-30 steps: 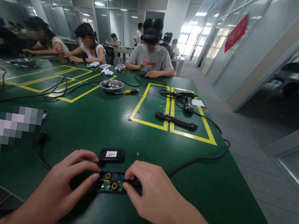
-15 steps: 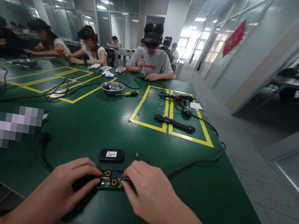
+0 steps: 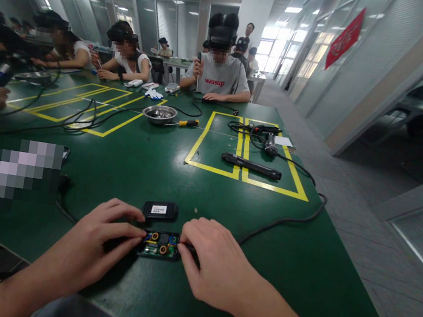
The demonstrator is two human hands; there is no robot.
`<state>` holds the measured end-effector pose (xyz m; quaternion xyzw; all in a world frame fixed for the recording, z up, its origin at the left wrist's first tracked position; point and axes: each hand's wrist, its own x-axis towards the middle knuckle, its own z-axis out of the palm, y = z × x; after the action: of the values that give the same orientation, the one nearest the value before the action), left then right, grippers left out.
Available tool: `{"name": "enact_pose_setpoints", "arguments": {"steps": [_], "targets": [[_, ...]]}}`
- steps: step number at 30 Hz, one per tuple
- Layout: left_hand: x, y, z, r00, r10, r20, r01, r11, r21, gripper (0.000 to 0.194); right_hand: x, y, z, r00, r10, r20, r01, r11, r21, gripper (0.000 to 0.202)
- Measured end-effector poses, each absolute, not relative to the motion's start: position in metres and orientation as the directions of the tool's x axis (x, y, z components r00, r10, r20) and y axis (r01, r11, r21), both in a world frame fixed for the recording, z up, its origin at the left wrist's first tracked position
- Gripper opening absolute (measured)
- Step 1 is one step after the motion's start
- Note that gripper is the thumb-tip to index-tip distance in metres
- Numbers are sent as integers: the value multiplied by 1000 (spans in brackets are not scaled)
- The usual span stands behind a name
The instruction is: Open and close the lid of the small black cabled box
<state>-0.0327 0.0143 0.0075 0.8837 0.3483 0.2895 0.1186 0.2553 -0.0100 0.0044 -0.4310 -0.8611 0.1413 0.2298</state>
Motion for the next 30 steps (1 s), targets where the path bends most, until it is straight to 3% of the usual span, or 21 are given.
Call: {"name": "enact_pose_setpoints", "arguments": {"steps": [4,10,16,20,24,30], "targets": [[-19,32,14,519,755,401,627,-655,422,34,255,-10,5,-530,809,253,692,585,-423,14],[-11,54,13,532,830,165,710,-544,446,38,257,-10,9,-536,813,226,690,577,-438,15],[-22,34,16,545,781,305,570,-612,548,40,254,-12,15,-521,831,197,689,545,-477,17],[-23,16,23,681,686,257,430,-659,618,41,255,-14,15,-490,851,190,691,512,-509,28],[-21,10,21,688,690,225,437,-641,631,43,256,-12,12,-491,848,202,686,519,-510,43],[-20,10,14,678,688,258,451,-667,593,47,256,-8,4,-539,807,242,638,579,-508,20]]}}
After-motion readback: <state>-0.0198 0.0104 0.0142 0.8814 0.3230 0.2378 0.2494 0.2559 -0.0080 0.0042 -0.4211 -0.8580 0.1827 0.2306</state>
